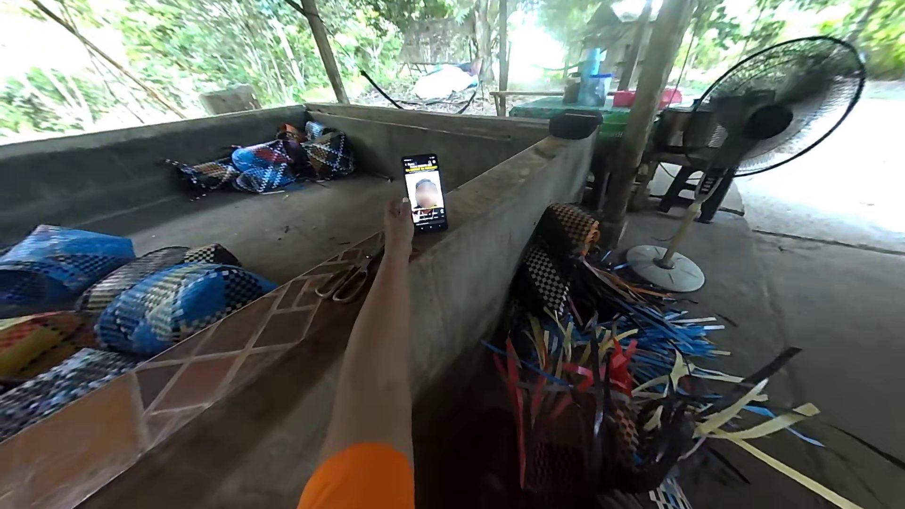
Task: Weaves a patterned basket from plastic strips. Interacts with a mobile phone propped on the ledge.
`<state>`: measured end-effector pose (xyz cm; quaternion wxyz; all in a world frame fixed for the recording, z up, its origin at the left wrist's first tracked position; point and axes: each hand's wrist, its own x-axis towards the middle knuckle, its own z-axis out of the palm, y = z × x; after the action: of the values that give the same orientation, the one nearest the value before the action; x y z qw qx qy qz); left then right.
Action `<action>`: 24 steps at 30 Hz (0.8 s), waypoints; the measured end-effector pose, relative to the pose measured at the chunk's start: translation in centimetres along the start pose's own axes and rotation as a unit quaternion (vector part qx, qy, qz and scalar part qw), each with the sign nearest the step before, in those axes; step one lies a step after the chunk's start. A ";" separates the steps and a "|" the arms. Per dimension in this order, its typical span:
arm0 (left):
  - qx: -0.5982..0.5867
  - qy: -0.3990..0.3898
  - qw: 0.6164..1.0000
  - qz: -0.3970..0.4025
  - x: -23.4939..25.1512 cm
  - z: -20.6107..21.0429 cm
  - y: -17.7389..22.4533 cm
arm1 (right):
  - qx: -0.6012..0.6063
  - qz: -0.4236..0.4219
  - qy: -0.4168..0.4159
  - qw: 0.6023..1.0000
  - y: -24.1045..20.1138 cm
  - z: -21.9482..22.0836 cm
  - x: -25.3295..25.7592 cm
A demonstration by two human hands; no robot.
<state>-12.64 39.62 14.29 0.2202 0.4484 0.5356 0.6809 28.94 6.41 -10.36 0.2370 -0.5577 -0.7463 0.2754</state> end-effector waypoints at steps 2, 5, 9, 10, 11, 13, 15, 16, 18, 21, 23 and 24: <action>0.008 0.002 1.000 -0.005 0.0 0.1 0.1 | -0.004 -0.020 0.014 1.000 0.2 0.2 -0.1; 0.015 0.003 1.000 -0.011 0.3 0.1 -0.2 | -0.011 -0.039 0.032 0.999 0.5 0.3 -0.5; 0.026 -0.003 1.000 0.003 0.6 0.0 -0.4 | -0.016 -0.027 0.037 0.999 0.8 0.3 -0.8; 0.032 0.005 0.999 0.008 0.6 0.0 -0.3 | -0.018 -0.026 0.036 0.999 0.8 0.4 -0.8; 0.056 0.020 0.998 0.023 0.5 0.0 -0.1 | -0.021 -0.024 0.034 0.999 0.8 0.4 -0.8; 0.162 0.044 0.982 0.085 -0.6 -0.5 0.6 | -0.022 -0.018 0.030 0.999 0.6 0.2 -0.8; 0.201 0.020 0.960 0.194 -4.5 -0.9 1.6 | -0.024 -0.011 0.025 0.999 0.7 0.2 -0.8; 0.184 -0.028 0.956 0.228 -8.0 -1.0 2.1 | -0.025 -0.009 0.023 0.999 0.7 0.2 -0.7; 0.108 -0.176 0.952 0.226 -17.4 -1.0 2.6 | -0.022 -0.008 0.014 1.000 0.8 0.2 -0.4; -0.047 -0.406 0.912 0.028 -34.2 -0.8 3.2 | -0.013 0.005 0.009 1.000 0.2 -0.1 -0.5; -0.086 -0.466 0.875 -0.096 -42.0 -0.4 1.7 | -0.001 0.004 0.015 1.000 -0.2 -0.3 -0.4; -0.078 -0.467 0.874 -0.112 -44.5 0.0 0.2 | 0.004 -0.004 0.020 1.000 -0.2 -0.2 -0.4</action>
<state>9.69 4.83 -2.23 0.5539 0.6323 0.3625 0.4026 29.01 5.99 -10.06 0.2554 -0.5590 -0.7428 0.2656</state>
